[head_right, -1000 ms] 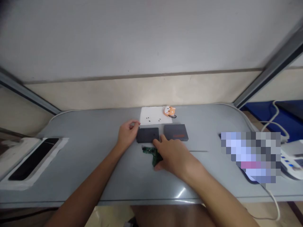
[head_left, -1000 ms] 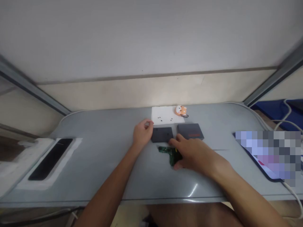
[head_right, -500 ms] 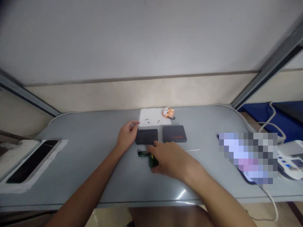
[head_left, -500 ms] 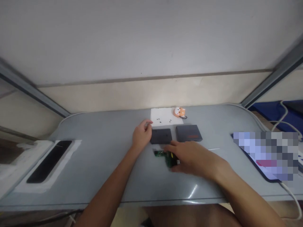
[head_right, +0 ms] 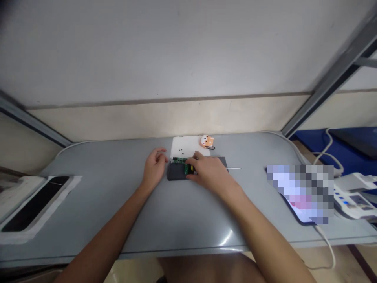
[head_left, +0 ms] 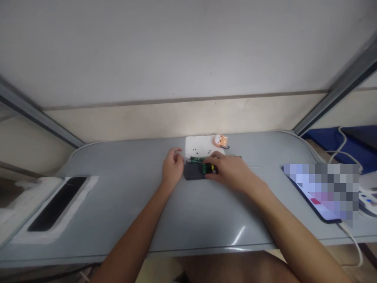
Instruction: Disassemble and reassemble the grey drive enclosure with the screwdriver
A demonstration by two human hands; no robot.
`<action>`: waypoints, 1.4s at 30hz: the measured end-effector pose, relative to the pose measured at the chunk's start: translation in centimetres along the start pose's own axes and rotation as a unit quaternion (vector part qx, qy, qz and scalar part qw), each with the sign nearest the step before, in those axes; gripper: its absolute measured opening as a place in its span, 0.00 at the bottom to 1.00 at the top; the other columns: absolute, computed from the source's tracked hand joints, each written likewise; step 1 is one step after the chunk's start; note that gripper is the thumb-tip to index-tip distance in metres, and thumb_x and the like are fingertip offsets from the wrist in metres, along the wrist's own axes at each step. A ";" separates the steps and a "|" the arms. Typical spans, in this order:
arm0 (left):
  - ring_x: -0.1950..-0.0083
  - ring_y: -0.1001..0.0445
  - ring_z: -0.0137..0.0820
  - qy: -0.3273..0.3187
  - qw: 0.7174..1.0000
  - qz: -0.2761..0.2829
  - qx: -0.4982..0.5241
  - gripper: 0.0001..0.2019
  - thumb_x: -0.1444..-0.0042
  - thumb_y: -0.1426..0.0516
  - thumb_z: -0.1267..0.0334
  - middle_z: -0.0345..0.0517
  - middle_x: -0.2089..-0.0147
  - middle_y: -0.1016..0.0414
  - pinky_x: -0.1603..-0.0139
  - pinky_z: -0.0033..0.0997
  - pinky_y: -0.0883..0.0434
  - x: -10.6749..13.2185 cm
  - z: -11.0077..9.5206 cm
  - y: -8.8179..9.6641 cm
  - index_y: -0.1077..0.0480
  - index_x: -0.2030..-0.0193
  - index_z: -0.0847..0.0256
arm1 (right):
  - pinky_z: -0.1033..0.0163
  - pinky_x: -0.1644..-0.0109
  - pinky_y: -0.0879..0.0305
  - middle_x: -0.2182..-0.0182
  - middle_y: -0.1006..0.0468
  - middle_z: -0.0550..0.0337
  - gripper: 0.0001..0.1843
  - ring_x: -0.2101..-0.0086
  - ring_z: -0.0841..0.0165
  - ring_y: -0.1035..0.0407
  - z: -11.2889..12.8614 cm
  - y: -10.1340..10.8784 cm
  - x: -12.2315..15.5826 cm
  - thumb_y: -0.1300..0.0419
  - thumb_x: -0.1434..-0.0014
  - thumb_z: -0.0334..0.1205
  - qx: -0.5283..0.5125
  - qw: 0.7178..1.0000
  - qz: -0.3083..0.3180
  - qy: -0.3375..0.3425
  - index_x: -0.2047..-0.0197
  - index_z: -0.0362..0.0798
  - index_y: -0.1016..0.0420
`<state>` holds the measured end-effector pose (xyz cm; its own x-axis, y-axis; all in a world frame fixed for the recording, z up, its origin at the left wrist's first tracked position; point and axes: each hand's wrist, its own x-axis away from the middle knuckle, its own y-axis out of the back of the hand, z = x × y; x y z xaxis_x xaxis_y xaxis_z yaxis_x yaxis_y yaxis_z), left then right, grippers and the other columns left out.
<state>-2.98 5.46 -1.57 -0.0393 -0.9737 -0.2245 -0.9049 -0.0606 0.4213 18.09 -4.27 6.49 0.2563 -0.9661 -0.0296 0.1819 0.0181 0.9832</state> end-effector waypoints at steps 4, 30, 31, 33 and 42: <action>0.67 0.24 0.32 -0.003 1.000 0.012 -0.009 0.13 0.41 0.48 0.68 0.39 0.67 0.22 0.62 0.30 0.32 0.0 0.0 0.0 0.28 0.51 0.57 | 0.60 0.66 0.42 0.47 0.21 0.56 0.19 0.63 0.63 0.23 -0.1 -0.7 -0.3 0.35 0.33 0.49 -0.005 1.000 0.006 0.021 0.41 0.56 0.22; 0.66 0.22 0.33 0.004 1.000 0.028 -0.011 0.11 0.43 0.47 0.66 0.41 0.67 0.19 0.61 0.31 0.29 -0.2 -0.2 0.1 0.23 0.60 0.58 | 0.60 0.67 0.43 0.49 0.19 0.55 0.20 0.60 0.60 0.22 -0.1 -1.7 -0.8 0.35 0.34 0.49 -0.018 0.999 0.013 0.046 0.41 0.53 0.23; 0.65 0.22 0.33 0.003 1.000 0.027 -0.008 0.11 0.43 0.47 0.66 0.41 0.67 0.19 0.61 0.31 0.29 -0.2 -0.3 0.1 0.23 0.60 0.58 | 0.60 0.67 0.42 0.49 0.19 0.55 0.20 0.61 0.60 0.22 -0.2 -1.8 -0.9 0.34 0.34 0.49 -0.024 0.999 0.006 0.046 0.41 0.53 0.23; 0.65 0.21 0.33 0.005 1.000 0.025 -0.003 0.11 0.44 0.47 0.67 0.42 0.67 0.19 0.62 0.31 0.28 -0.1 -0.4 0.1 0.23 0.60 0.58 | 0.60 0.66 0.42 0.48 0.19 0.55 0.21 0.61 0.61 0.22 -0.4 -1.9 -0.9 0.34 0.34 0.49 -0.035 0.998 -0.006 0.048 0.41 0.53 0.24; 0.66 0.21 0.33 0.005 1.000 0.030 0.003 0.11 0.43 0.47 0.68 0.41 0.68 0.19 0.62 0.31 0.28 -0.2 -0.1 0.1 0.24 0.59 0.59 | 0.61 0.64 0.39 0.50 0.18 0.56 0.19 0.60 0.62 0.22 -0.7 -2.0 -1.1 0.33 0.35 0.49 -0.067 0.996 -0.016 0.055 0.43 0.55 0.22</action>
<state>-3.02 5.67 -1.42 -0.0904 -0.9776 -0.1903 -0.9034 0.0000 0.4289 18.07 -3.04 4.43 0.3488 -0.9332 -0.0863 0.3151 0.0300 0.9486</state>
